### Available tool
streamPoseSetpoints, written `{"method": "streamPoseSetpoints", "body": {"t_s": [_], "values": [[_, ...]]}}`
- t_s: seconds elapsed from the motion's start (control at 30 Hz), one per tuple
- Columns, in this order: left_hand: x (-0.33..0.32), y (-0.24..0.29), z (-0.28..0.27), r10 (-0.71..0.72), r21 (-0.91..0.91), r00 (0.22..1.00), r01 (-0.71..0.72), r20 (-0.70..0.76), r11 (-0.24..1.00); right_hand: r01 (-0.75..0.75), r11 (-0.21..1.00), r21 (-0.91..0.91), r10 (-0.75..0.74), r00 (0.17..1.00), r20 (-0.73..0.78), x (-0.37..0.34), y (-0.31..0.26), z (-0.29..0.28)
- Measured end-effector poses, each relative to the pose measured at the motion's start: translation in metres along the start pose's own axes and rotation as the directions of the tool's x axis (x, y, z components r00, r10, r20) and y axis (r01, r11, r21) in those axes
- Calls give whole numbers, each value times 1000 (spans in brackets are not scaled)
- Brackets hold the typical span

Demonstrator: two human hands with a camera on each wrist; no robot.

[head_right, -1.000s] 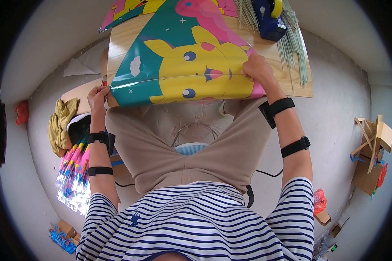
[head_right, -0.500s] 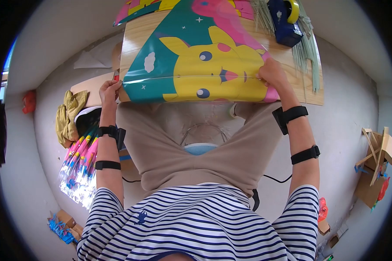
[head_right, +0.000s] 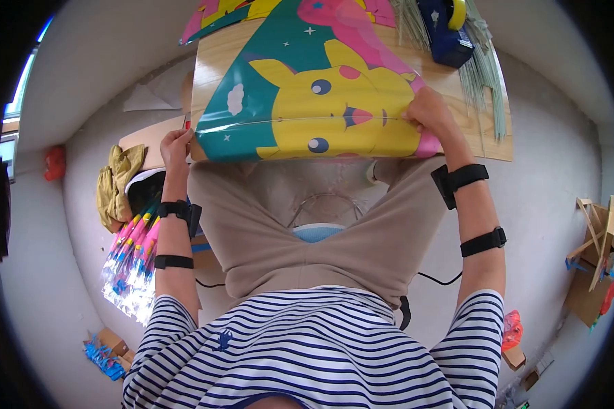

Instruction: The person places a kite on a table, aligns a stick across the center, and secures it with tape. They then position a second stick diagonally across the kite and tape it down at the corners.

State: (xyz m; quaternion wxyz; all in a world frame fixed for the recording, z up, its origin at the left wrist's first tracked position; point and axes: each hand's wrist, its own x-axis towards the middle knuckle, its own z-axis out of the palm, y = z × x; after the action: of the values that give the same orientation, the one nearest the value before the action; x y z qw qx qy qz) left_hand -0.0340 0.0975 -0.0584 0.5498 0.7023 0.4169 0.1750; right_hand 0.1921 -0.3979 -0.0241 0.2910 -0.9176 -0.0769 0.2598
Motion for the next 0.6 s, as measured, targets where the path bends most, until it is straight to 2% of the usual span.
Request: {"method": "streamPoseSetpoints", "body": {"t_s": [0.2, 0.3, 0.6], "values": [[3, 0, 2, 1, 41, 1000, 0, -8, 999, 10, 977, 213, -31, 995, 95, 0, 7, -6], [3, 1, 1, -21, 51, 1000, 22, -5, 998, -48, 955, 292, 17, 994, 108, -4, 5, -8], [6, 1, 0, -32, 40, 999, 32, 10, 999, -124, 922, 366, 73, 986, 153, -12, -4, -18]]}}
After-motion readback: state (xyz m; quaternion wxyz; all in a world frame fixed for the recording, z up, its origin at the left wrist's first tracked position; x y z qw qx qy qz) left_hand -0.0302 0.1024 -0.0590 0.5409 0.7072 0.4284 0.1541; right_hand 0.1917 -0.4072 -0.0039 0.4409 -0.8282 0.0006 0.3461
